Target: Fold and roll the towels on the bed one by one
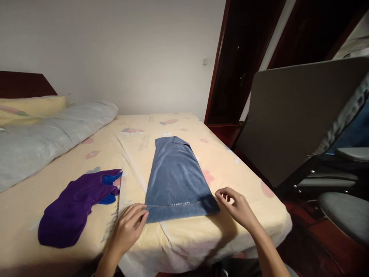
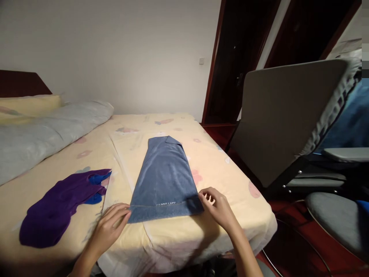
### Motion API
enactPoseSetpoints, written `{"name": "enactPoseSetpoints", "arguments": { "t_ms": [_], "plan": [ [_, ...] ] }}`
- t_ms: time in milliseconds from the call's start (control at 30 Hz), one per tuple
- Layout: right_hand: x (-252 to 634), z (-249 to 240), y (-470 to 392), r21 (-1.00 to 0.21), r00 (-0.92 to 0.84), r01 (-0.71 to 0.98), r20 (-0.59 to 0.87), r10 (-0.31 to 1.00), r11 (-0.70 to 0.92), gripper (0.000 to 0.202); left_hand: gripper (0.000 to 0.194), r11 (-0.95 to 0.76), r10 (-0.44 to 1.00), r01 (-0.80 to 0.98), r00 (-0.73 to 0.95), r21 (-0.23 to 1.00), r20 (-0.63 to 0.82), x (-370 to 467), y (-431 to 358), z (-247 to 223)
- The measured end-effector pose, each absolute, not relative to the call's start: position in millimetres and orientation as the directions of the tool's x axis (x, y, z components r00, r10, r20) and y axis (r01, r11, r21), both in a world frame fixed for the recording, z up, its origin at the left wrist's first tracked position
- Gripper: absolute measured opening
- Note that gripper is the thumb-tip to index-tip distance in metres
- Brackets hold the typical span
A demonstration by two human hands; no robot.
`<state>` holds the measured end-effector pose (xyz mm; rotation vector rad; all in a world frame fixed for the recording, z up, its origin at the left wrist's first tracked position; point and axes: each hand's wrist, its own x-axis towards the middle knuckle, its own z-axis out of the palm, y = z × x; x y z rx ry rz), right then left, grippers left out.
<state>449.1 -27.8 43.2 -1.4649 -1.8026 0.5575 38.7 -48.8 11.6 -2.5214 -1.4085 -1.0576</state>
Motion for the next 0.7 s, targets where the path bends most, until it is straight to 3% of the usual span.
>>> {"name": "enactPoseSetpoints", "arguments": {
  "t_ms": [133, 200, 333, 533, 700],
  "plan": [
    [447, 37, -30, -0.690, -0.366, 0.630, 0.141, 0.920, 0.356, 0.020, 0.029, -0.593, 0.770, 0.771, 0.457, 0.234, 0.445, 43, -53, 10],
    [447, 29, -28, -0.662, -0.410, 0.660, 0.078, 0.909, 0.354, 0.036, 0.039, -0.578, 0.793, 0.787, 0.478, 0.216, 0.379, 42, -51, 7],
    [446, 19, -23, -0.613, -0.385, 0.717, 0.049, 0.922, 0.332, 0.055, 0.045, -0.522, 0.834, 0.819, 0.431, 0.237, 0.345, 37, -45, 2],
    [443, 23, -19, -0.653, -0.260, 0.719, 0.063, 0.963, 0.237, 0.032, 0.027, -0.470, 0.871, 0.790, 0.345, 0.393, 0.349, 32, -39, -1],
    [438, 18, -4, -0.756, -0.173, 0.631, 0.083, 0.981, 0.175, 0.030, 0.023, -0.347, 0.927, 0.754, 0.185, 0.557, 0.327, 34, -20, 0]
  ]
}}
